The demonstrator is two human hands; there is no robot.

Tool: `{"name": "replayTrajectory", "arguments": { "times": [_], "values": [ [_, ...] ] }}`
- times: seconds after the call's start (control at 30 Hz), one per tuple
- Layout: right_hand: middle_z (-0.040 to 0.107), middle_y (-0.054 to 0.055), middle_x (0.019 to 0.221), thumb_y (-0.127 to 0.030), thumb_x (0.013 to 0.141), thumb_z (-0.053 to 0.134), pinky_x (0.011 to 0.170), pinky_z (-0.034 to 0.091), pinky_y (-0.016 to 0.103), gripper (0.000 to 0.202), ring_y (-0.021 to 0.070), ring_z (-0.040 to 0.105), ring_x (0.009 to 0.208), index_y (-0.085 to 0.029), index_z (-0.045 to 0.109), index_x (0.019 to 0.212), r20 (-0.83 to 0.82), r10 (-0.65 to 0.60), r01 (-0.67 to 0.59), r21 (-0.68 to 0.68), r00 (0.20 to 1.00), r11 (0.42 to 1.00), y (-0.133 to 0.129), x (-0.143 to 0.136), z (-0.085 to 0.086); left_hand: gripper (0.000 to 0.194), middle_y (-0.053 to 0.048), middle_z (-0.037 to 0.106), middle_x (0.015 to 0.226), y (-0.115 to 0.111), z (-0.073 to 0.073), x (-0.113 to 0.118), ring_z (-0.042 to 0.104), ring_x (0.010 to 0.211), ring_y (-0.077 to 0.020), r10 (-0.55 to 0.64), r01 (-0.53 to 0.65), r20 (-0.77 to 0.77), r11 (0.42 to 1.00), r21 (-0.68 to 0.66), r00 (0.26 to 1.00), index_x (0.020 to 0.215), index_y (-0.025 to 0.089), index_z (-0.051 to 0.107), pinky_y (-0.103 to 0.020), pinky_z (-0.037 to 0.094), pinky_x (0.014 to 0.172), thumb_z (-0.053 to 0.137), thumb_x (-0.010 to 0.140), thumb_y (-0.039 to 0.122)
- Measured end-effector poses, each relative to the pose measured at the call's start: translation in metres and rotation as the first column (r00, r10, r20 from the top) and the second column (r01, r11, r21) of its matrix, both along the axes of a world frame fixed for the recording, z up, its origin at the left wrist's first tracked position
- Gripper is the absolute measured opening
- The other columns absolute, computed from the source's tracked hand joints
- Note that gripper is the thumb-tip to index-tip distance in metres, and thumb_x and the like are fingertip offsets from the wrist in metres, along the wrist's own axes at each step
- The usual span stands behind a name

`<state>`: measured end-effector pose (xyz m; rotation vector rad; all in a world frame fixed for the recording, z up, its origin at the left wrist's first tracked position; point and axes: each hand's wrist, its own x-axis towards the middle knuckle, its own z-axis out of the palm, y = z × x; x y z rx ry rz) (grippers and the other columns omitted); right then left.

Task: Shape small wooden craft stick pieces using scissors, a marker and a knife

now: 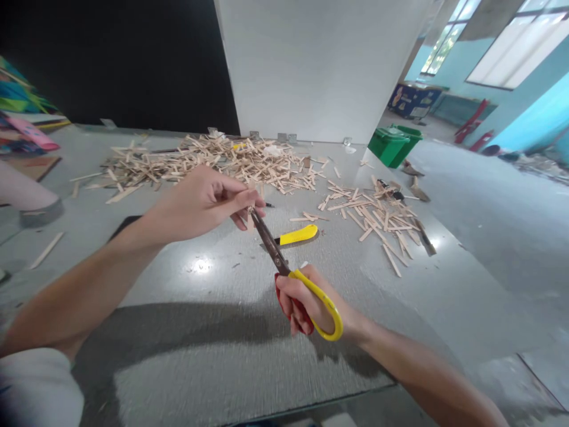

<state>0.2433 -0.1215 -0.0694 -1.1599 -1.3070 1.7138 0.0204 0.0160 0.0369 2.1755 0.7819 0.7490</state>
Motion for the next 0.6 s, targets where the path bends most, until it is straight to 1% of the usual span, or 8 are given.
{"name": "replayTrajectory", "arguments": {
  "times": [0.07,0.13,0.23,0.3,0.4,0.47,0.6],
  "values": [
    [0.045,-0.005,0.036,-0.065,0.096,0.059,0.04,0.048,0.021,0.06,0.0097,0.045,0.03,-0.022,0.057,0.054,0.036,-0.018,0.018,-0.004,0.999,1.0,-0.002,-0.001,0.002,0.039,-0.005,0.084,0.081,-0.001,-0.002,0.002,0.08,0.066,-0.0167,0.02,-0.021,0.021,1.0,0.015,1.0,0.078,0.017,0.082,-0.024,0.063,0.058,0.066,0.108,0.038],
    [0.045,-0.004,0.037,-0.065,0.096,0.059,0.038,0.044,0.02,0.059,0.01,0.047,0.031,-0.022,0.057,0.054,0.059,-0.033,0.034,-0.016,0.998,0.999,-0.003,-0.002,0.005,0.036,-0.005,0.083,0.079,-0.002,-0.004,0.004,0.081,0.066,-0.0185,0.028,-0.028,0.043,1.0,0.0,0.999,0.079,0.018,0.083,-0.025,0.065,0.059,0.067,0.106,0.037],
    [0.044,-0.004,0.036,-0.063,0.094,0.058,0.037,0.043,0.019,0.057,0.0099,0.047,0.032,-0.023,0.055,0.054,0.085,-0.05,0.053,-0.038,0.995,0.998,-0.005,-0.005,0.01,0.033,-0.005,0.084,0.079,-0.003,-0.005,0.006,0.081,0.065,-0.0184,0.031,-0.029,0.068,0.999,-0.032,0.997,0.082,0.018,0.083,-0.026,0.068,0.06,0.068,0.105,0.036],
    [0.044,-0.004,0.037,-0.063,0.093,0.059,0.037,0.042,0.019,0.058,0.0093,0.046,0.031,-0.023,0.054,0.052,0.107,-0.056,0.061,-0.044,0.993,0.997,-0.005,-0.007,0.013,0.033,-0.004,0.084,0.08,-0.004,-0.006,0.007,0.08,0.064,-0.0173,0.034,-0.032,0.079,0.999,-0.025,0.996,0.081,0.019,0.083,-0.025,0.068,0.059,0.07,0.104,0.037],
    [0.043,-0.004,0.037,-0.068,0.091,0.061,0.036,0.04,0.019,0.062,0.0087,0.046,0.031,-0.023,0.053,0.05,0.146,-0.073,0.082,-0.053,0.987,0.995,-0.005,-0.009,0.016,0.035,-0.004,0.083,0.078,-0.005,-0.006,0.007,0.079,0.061,-0.0166,0.038,-0.038,0.079,0.999,0.0,0.996,0.08,0.018,0.083,-0.022,0.065,0.055,0.07,0.105,0.04],
    [0.043,-0.004,0.037,-0.072,0.09,0.062,0.035,0.038,0.018,0.064,0.0084,0.045,0.03,-0.023,0.053,0.051,0.172,-0.085,0.096,-0.057,0.981,0.994,-0.005,-0.01,0.016,0.036,-0.005,0.083,0.078,-0.005,-0.007,0.008,0.079,0.061,-0.0168,0.039,-0.04,0.083,0.999,0.002,0.996,0.081,0.018,0.083,-0.022,0.066,0.056,0.07,0.105,0.04],
    [0.045,-0.004,0.038,-0.077,0.091,0.061,0.036,0.039,0.018,0.068,0.0079,0.045,0.031,-0.023,0.052,0.052,0.206,-0.099,0.109,-0.039,0.973,0.993,-0.006,-0.011,0.015,0.036,-0.007,0.085,0.085,-0.005,-0.006,0.009,0.08,0.063,-0.0175,0.041,-0.039,0.094,0.999,-0.027,0.995,0.081,0.018,0.083,-0.024,0.068,0.057,0.072,0.104,0.043]
  ]
}}
